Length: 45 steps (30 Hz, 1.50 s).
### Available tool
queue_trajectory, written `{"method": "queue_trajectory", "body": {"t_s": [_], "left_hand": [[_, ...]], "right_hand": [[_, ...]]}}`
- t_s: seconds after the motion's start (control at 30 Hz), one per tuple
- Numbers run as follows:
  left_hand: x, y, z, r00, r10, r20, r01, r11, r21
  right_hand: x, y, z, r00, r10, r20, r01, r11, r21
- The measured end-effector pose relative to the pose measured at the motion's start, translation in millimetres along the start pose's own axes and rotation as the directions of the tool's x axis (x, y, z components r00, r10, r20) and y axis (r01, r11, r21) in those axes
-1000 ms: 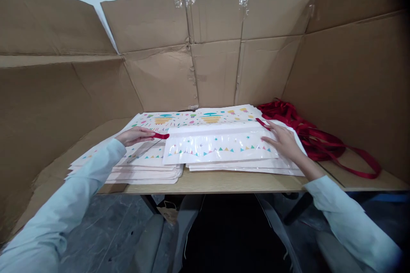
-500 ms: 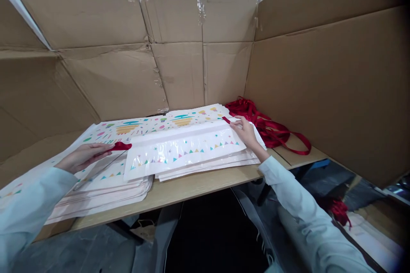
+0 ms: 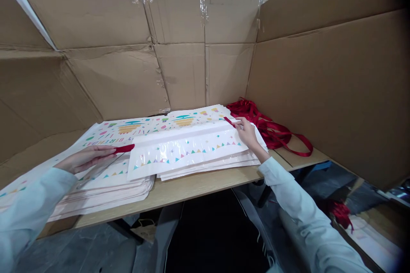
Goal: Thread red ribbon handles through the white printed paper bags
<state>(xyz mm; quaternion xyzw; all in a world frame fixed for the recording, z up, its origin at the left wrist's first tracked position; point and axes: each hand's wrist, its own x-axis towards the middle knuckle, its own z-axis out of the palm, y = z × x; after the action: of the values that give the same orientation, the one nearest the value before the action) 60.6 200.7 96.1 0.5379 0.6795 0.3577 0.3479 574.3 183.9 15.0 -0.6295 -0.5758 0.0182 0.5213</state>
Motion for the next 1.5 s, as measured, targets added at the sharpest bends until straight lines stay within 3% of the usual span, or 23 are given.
{"method": "queue_trajectory", "body": {"t_s": [0.07, 0.1, 0.23, 0.37, 0.5, 0.57, 0.63, 0.7, 0.77, 0.87, 0.93, 0.97, 1.1, 1.2, 1.4, 1.5], "left_hand": [[9, -9, -4.3, 0.962, -0.176, 0.209, 0.223, 0.947, -0.232], [14, -13, -6.6, 0.938, -0.21, 0.276, 0.291, 0.91, -0.296], [27, -27, -10.2, 0.923, -0.199, 0.328, 0.309, 0.893, -0.327], [24, -27, -0.5, 0.967, -0.09, 0.237, 0.133, 0.976, -0.172], [26, -23, 6.3, 0.979, 0.066, 0.194, -0.098, 0.982, 0.161], [32, -20, 5.6, 0.974, 0.134, 0.185, -0.201, 0.886, 0.418], [33, -12, 7.4, 0.945, 0.289, 0.155, -0.318, 0.688, 0.653], [26, 4, 18.6, 0.848, 0.514, 0.134, -0.412, 0.478, 0.776], [8, 27, 44.0, 0.707, 0.677, 0.203, -0.549, 0.345, 0.761], [-28, 64, 106.9, 0.48, 0.75, 0.456, -0.815, 0.188, 0.548], [-49, 84, 156.9, 0.326, 0.751, 0.574, -0.909, 0.083, 0.408], [-57, 92, 181.6, 0.276, 0.75, 0.601, -0.927, 0.042, 0.373], [-67, 113, 262.4, 0.194, 0.744, 0.639, -0.948, -0.025, 0.316], [-59, 117, 296.0, 0.16, 0.717, 0.679, -0.964, -0.033, 0.262], [-41, 105, 313.2, 0.064, 0.776, 0.628, -0.966, -0.109, 0.234], [-38, 100, 313.8, 0.045, 0.791, 0.61, -0.967, -0.118, 0.225]], "right_hand": [[0, 0, -1, 1.0, 0.02, -0.003, -0.02, 1.0, 0.021], [0, 0, -1, 1.0, 0.029, -0.006, -0.029, 0.999, 0.026], [1, 3, -1, 1.0, 0.015, 0.001, -0.015, 1.0, -0.013], [2, 3, 1, 0.999, -0.038, 0.007, 0.038, 0.997, -0.064], [0, -1, 4, 0.996, -0.094, -0.012, 0.091, 0.985, -0.149], [-1, -2, 3, 0.995, -0.104, -0.008, 0.102, 0.982, -0.158], [-2, -2, 0, 0.992, -0.122, 0.028, 0.125, 0.981, -0.148], [-4, 0, -5, 0.983, -0.156, 0.097, 0.169, 0.977, -0.134], [-7, 2, -10, 0.968, -0.194, 0.159, 0.216, 0.967, -0.134], [-17, 1, -13, 0.956, -0.233, 0.179, 0.266, 0.946, -0.187], [-26, -2, -13, 0.952, -0.256, 0.169, 0.29, 0.929, -0.229], [-31, -3, -12, 0.95, -0.265, 0.165, 0.3, 0.922, -0.244], [-49, -7, -12, 0.934, -0.323, 0.154, 0.354, 0.895, -0.27], [-57, -6, -15, 0.923, -0.344, 0.172, 0.379, 0.889, -0.255], [-60, 1, -24, 0.935, -0.312, 0.168, 0.338, 0.927, -0.162], [-56, 4, -25, 0.946, -0.3, 0.128, 0.317, 0.936, -0.152]]}}
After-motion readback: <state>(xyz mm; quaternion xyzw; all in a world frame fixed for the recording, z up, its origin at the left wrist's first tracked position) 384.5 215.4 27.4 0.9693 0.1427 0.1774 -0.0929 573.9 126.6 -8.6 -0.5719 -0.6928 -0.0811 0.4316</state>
